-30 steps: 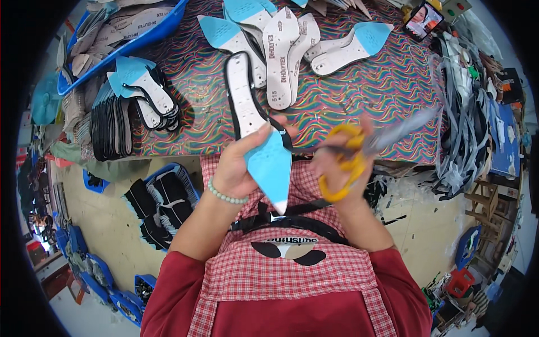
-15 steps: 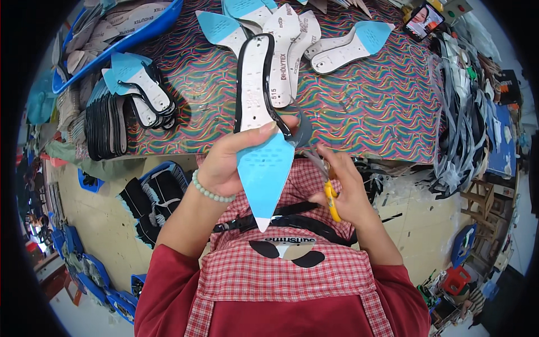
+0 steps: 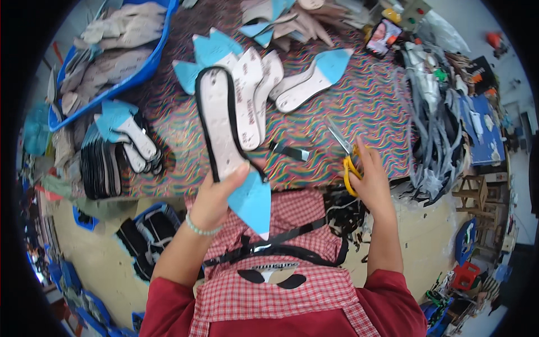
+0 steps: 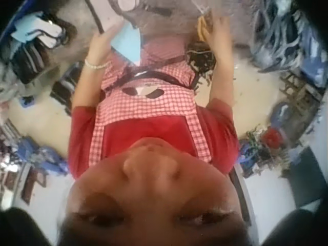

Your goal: The person assembles shoe insoles by wrapping a black elastic strap around the perimeter of each insole. They pick up insoles from a pile, align the strap, and secure it by hand, then place the finished items into a blue bin.

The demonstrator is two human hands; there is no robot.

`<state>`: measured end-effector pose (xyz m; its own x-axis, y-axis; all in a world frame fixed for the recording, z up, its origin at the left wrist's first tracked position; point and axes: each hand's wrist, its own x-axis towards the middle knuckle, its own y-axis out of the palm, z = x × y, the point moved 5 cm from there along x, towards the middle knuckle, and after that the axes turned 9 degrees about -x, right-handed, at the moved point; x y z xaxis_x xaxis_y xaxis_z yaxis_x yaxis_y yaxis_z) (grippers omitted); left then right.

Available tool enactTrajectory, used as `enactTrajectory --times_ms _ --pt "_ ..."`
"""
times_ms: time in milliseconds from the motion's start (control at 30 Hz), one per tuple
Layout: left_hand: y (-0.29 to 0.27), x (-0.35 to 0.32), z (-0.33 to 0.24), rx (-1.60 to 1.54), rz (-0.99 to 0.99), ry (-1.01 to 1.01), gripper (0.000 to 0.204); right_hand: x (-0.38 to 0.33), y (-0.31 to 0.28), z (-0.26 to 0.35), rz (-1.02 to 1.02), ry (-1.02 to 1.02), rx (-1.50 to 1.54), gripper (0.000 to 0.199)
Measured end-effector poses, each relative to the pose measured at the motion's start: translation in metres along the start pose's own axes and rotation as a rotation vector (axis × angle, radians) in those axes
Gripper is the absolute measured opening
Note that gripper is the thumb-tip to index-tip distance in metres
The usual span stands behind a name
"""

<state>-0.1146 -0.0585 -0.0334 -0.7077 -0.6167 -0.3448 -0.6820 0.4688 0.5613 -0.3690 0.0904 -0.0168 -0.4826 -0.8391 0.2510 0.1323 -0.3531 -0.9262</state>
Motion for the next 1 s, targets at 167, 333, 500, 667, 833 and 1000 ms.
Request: enactTrajectory --times_ms 167,333,500,667,833,1000 --pt "0.03 -0.001 0.011 0.209 0.073 0.182 0.033 0.001 0.014 0.061 0.092 -0.321 0.34 0.022" --pt "0.012 -0.007 -0.014 0.438 0.045 0.417 0.059 -0.006 0.032 0.113 0.152 -0.285 0.617 0.019" --pt "0.027 -0.028 -0.074 -0.28 0.426 0.604 0.051 -0.028 0.066 0.124 0.314 -0.322 0.77 0.027" --pt "0.049 -0.031 -0.073 -0.071 0.487 0.487 0.059 -0.08 0.112 0.137 1.259 0.224 1.471 0.037" --pt "0.032 -0.07 -0.097 0.701 0.366 0.537 0.039 -0.067 0.09 0.159 0.86 -0.386 1.368 0.029" --pt "0.019 -0.117 -0.163 1.459 0.083 1.419 0.021 0.033 0.059 0.08 -0.011 -0.19 0.359 0.029"
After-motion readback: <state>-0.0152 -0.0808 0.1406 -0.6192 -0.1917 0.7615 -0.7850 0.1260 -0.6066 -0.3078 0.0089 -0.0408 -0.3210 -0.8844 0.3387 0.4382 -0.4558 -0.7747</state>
